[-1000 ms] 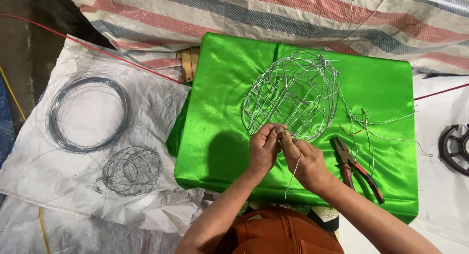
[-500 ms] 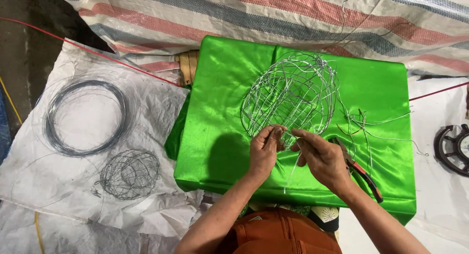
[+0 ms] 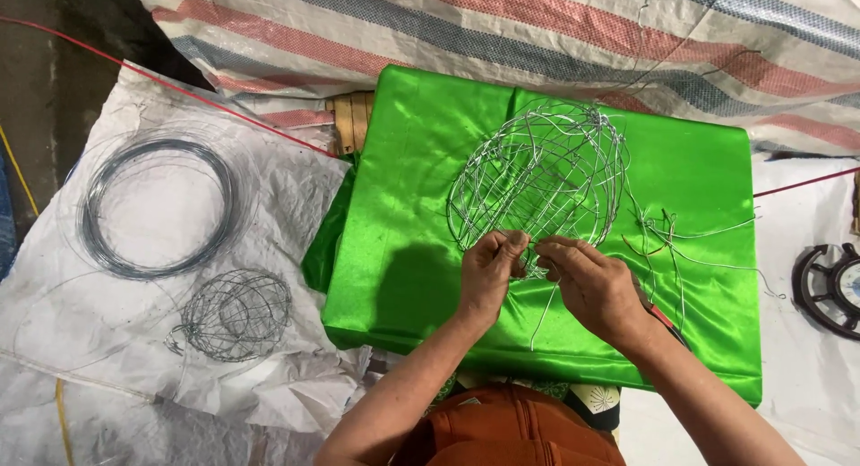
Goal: The person is manually weaving and bending metal wires to create a decorative or functional wire cage structure on a green surface.
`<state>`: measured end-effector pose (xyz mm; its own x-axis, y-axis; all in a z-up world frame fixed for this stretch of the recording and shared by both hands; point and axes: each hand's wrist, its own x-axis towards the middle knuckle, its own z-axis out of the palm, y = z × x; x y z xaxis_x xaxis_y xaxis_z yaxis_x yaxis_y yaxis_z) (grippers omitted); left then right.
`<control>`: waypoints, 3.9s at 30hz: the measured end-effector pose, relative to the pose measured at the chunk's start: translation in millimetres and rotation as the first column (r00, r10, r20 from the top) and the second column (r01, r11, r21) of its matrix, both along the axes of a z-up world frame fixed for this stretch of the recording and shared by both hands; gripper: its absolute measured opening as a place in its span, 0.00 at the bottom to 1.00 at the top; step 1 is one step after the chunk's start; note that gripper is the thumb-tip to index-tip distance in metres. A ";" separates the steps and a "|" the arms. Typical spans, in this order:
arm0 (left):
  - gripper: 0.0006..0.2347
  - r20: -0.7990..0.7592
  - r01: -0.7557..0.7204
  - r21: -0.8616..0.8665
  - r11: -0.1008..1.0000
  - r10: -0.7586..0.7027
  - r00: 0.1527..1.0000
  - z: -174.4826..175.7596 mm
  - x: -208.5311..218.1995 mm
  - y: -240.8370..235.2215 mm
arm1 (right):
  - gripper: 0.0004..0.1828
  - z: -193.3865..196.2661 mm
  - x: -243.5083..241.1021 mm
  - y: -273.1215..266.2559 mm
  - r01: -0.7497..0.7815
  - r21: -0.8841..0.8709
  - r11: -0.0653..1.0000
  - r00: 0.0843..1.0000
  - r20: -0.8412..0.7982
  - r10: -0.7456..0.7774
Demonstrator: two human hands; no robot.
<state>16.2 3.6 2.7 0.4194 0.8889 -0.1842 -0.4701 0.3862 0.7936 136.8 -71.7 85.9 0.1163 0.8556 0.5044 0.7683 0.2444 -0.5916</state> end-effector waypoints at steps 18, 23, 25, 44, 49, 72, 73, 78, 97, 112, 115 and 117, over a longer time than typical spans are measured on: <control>0.10 -0.077 0.165 0.118 0.979 -0.157 0.985 19.8 -12.3 16.5 | 0.13 -24.6 4.8 32.2 0.150 0.089 0.985 0.983 -0.116 -0.139; 0.09 -0.079 0.201 0.139 0.970 -0.191 0.978 4.6 -12.0 19.0 | 0.10 -9.8 3.8 38.4 0.228 0.078 0.970 0.965 -0.152 -0.215; 0.09 -0.073 0.207 0.142 0.968 -0.199 0.977 2.3 -11.1 19.5 | 0.09 -1.2 10.0 45.0 0.242 0.088 0.966 0.962 -0.152 -0.228; 0.10 -0.071 0.203 0.113 0.973 -0.196 0.978 7.9 -7.9 11.5 | 0.09 -29.3 -30.8 -39.1 0.382 -0.202 0.902 0.678 -0.602 -0.422; 0.10 -0.175 0.264 0.122 0.957 -0.241 0.955 1.5 -11.3 12.0 | 0.16 -20.0 -28.5 -20.5 0.189 -0.390 0.901 0.192 -0.885 -0.423; 0.06 -0.355 0.016 0.197 0.980 0.056 0.933 15.2 3.3 -3.2 | 0.09 -54.8 -39.7 11.0 0.202 -0.458 0.866 -0.250 -0.879 -0.406; 0.06 -0.357 0.017 0.198 0.980 0.056 0.933 13.1 3.6 -3.3 | 0.09 -46.8 -40.3 7.3 0.201 -0.457 0.866 -0.251 -0.879 -0.405; 0.06 -0.284 -0.038 0.190 0.981 0.092 0.954 11.3 5.5 -7.4 | 0.10 -21.5 -46.4 -14.1 0.254 -0.470 0.845 0.063 -0.864 -0.499; 0.06 -0.287 0.017 0.167 0.986 0.032 0.957 19.7 -0.7 -3.8 | 0.36 20.4 -45.8 -21.6 -0.056 -0.404 0.913 -0.365 -0.843 -0.395; 0.06 -0.244 0.083 0.160 0.984 -0.042 0.969 15.7 -7.0 2.1 | 0.40 -19.9 -34.6 -15.4 -0.309 -0.115 0.944 -0.428 -0.869 -0.246; 0.08 -0.200 0.056 0.086 0.995 -0.038 0.979 12.6 -8.4 -1.7 | 0.39 -22.5 -35.3 -17.7 -0.309 -0.075 0.948 -0.414 -0.887 -0.205; 0.13 -0.036 0.014 -0.081 0.997 -0.017 0.999 3.1 -7.7 0.6 | 0.37 -23.5 -33.4 -17.8 -0.302 -0.074 0.951 -0.402 -0.894 -0.197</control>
<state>8.5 4.2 5.7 0.4242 0.8642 -0.2705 -0.4348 0.4564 0.7763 103.4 -89.5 62.4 0.1311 0.9113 -0.3902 -0.8942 -0.0612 -0.4435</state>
